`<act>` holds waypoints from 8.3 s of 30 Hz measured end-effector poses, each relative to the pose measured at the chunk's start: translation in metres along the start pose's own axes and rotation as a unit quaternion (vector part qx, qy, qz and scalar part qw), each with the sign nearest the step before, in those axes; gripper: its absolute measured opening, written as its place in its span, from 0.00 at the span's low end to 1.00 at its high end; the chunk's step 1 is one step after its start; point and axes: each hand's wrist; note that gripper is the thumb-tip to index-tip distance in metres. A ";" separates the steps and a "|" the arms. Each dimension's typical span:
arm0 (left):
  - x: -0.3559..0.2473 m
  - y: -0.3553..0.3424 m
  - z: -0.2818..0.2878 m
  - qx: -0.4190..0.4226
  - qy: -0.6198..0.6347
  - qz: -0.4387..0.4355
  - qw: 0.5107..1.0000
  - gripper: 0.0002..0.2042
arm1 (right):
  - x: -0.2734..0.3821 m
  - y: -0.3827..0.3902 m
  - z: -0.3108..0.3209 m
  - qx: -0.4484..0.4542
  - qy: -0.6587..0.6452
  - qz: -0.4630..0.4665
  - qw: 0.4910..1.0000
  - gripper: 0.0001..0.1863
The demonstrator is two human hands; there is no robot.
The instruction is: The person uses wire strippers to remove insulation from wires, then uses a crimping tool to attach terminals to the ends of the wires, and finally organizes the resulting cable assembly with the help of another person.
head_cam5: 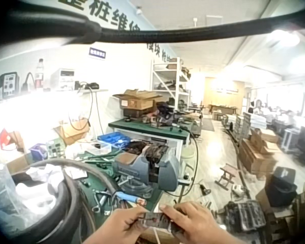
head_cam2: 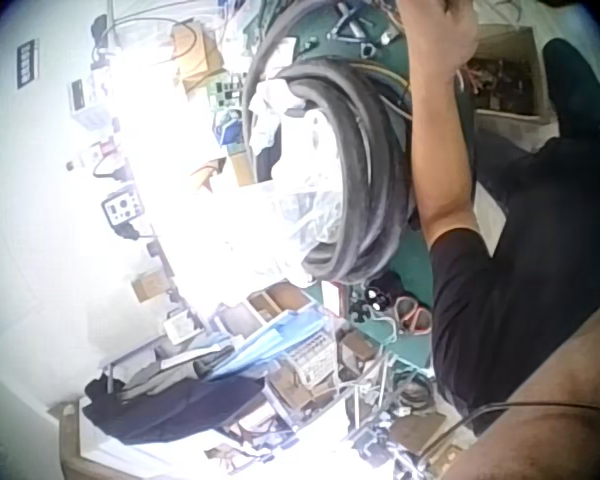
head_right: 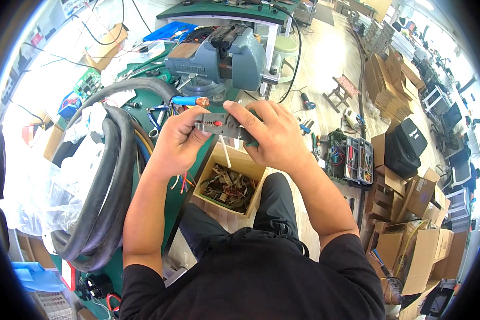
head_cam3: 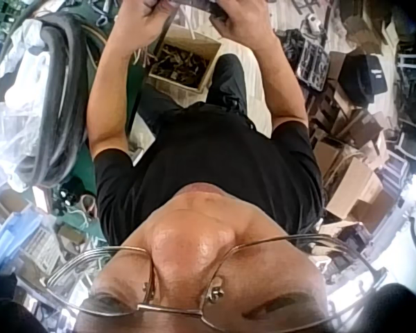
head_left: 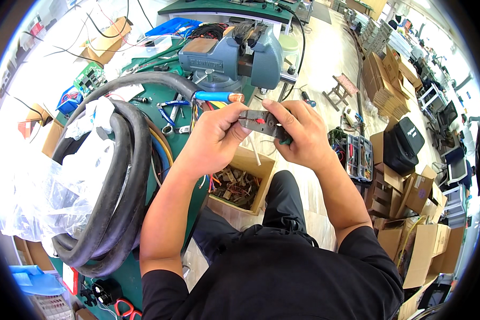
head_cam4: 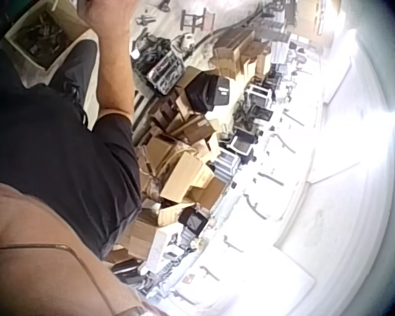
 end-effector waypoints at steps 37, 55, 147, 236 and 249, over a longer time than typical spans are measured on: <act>0.004 0.000 0.004 0.015 0.012 -0.013 1.000 0.08 | -0.005 -0.011 0.003 -0.006 0.002 0.053 0.999 0.43; 0.004 0.000 0.010 0.048 0.128 0.032 0.990 0.11 | -0.010 -0.015 0.001 0.006 0.003 0.087 0.996 0.45; -0.001 -0.003 -0.005 -0.118 0.023 0.077 0.990 0.15 | -0.051 0.119 0.089 -0.235 -0.266 -0.464 0.812 0.31; 0.002 -0.006 -0.017 -0.109 -0.015 0.090 0.990 0.11 | -0.013 -0.004 0.020 0.108 -0.078 -0.051 0.990 0.43; 0.006 -0.001 -0.015 -0.079 -0.037 0.100 0.991 0.08 | -0.009 -0.002 0.020 0.127 -0.093 -0.054 0.986 0.47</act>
Point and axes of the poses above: each hand's wrist, its own y-axis away from the middle knuckle, its own z-axis out of the back of the hand, x = y × z, and after that the axes turned 4 degrees about y, right-handed
